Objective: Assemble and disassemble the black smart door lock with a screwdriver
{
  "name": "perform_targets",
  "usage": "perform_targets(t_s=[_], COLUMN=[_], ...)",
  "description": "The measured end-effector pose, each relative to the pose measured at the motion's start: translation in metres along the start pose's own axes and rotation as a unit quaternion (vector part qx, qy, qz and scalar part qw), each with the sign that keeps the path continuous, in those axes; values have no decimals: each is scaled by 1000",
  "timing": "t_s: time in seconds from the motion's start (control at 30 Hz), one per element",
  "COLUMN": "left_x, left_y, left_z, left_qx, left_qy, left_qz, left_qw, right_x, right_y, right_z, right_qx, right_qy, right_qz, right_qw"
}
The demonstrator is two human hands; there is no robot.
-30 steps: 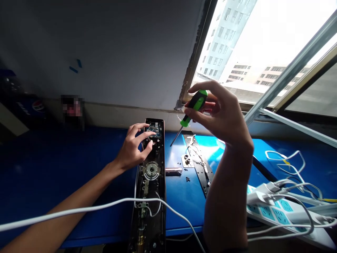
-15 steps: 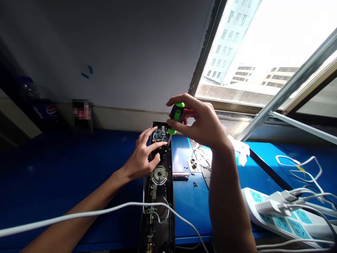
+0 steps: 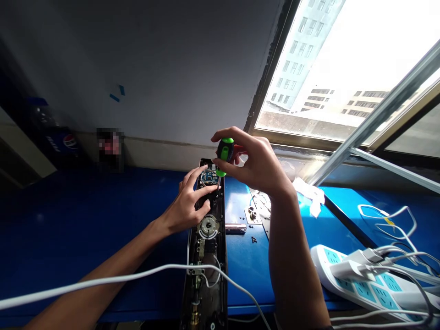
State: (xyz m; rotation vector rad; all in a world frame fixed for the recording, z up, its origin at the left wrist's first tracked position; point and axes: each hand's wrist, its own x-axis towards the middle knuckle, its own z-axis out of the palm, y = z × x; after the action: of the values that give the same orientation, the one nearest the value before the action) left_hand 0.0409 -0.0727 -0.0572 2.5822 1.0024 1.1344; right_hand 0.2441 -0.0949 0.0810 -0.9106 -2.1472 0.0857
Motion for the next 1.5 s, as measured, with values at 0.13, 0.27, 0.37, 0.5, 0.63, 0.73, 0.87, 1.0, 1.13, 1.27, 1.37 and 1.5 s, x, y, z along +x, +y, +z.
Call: perform_targets(t_s=[0.13, 0.27, 0.37, 0.5, 0.63, 0.73, 0.87, 1.0, 1.13, 1.27, 1.37, 1.5], left_x=[0, -1, -1, -2, -3, -3, -2, -2, -2, -1, -2, -2], left_y=[-1, -1, -1, 0, -2, -2, -2, -1, 0, 2, 2, 1], left_z=[0, 0, 0, 1, 2, 2, 1, 0, -1, -2, -3, -2], left_qx=[2, 12, 12, -14, -48, -58, -70, -80, -84, -78, -71, -84], left_qy=[-10, -21, -19, -7, -19, -19, -16, -12, -19, -24, -21, -22], left_qz=[-1, -9, -9, -32, -54, -56, -47, -40, -40, -48, -51, -48], left_qw=[1000, 1000, 1000, 999, 997, 997, 996, 996, 996, 996, 996, 995], right_x=[0, 0, 1, 1, 0, 1, 0, -4, -7, -6, -4, -5], right_y=[-1, -2, -2, -4, -9, -13, -17, -20, -21, -17, -13, -12], right_z=[0, 1, 1, 1, 2, 4, 2, -7, -14, -11, -8, -12], right_qx=[-4, -7, -3, -43, -120, -153, -122, -53, -3, -41, -54, -41], right_qy=[-3, -7, -8, 9, 34, 61, 52, -9, -60, -21, 15, -28], right_qz=[4, 6, -6, -22, 4, 49, 50, 42, 46, 52, 62, 38], right_qw=[1000, 1000, 1000, 999, 992, 985, 990, 998, 997, 998, 996, 998])
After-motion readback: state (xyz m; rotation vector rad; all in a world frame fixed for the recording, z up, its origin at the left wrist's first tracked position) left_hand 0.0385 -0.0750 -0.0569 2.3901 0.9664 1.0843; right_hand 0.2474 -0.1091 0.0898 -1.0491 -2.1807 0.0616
